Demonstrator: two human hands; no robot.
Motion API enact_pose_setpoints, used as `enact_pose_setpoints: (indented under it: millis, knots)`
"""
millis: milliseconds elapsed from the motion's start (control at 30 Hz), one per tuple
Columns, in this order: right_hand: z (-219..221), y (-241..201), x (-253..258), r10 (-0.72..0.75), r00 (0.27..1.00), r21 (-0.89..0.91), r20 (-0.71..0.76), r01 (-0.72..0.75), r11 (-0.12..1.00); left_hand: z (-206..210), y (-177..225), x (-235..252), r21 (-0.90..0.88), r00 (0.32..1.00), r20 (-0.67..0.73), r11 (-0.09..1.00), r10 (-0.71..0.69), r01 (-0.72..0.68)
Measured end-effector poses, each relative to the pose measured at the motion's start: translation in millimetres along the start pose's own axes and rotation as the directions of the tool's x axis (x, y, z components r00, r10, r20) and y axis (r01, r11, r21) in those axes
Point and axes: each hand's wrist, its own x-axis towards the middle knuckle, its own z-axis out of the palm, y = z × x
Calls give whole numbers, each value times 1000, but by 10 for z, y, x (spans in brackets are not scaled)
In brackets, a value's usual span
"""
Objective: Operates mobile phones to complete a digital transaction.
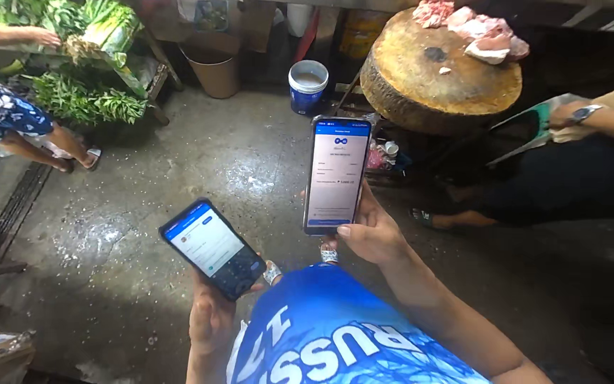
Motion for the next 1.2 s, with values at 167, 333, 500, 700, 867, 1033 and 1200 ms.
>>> enact_pose_setpoints:
  millis: [167,333,500,700,867,1033,1200]
  knots:
    - [206,126,106,-24,998,-5,57,24,1000,-31,18,71,-49,998,60,998,-35,38]
    - [293,142,153,-18,997,-5,80,19,1000,-29,-43,155,-120,993,114,992,-30,44]
    - [298,76,166,-36,997,0,65,36,999,10,-100,228,-158,984,170,984,-56,83]
    - [151,-62,100,-59,998,-28,34,60,998,153,-244,335,-178,973,201,972,-115,151]
    - [-90,-268,-50,-76,997,-76,-22,74,994,362,-406,524,-144,965,225,975,-134,169]
    - [-533,-539,-235,-107,990,-84,-96,99,992,733,-626,803,-150,958,243,970,-150,190]
    - [-1132,-954,-468,-171,959,-82,-225,156,984,1277,-846,1197,-55,951,268,983,-156,177]
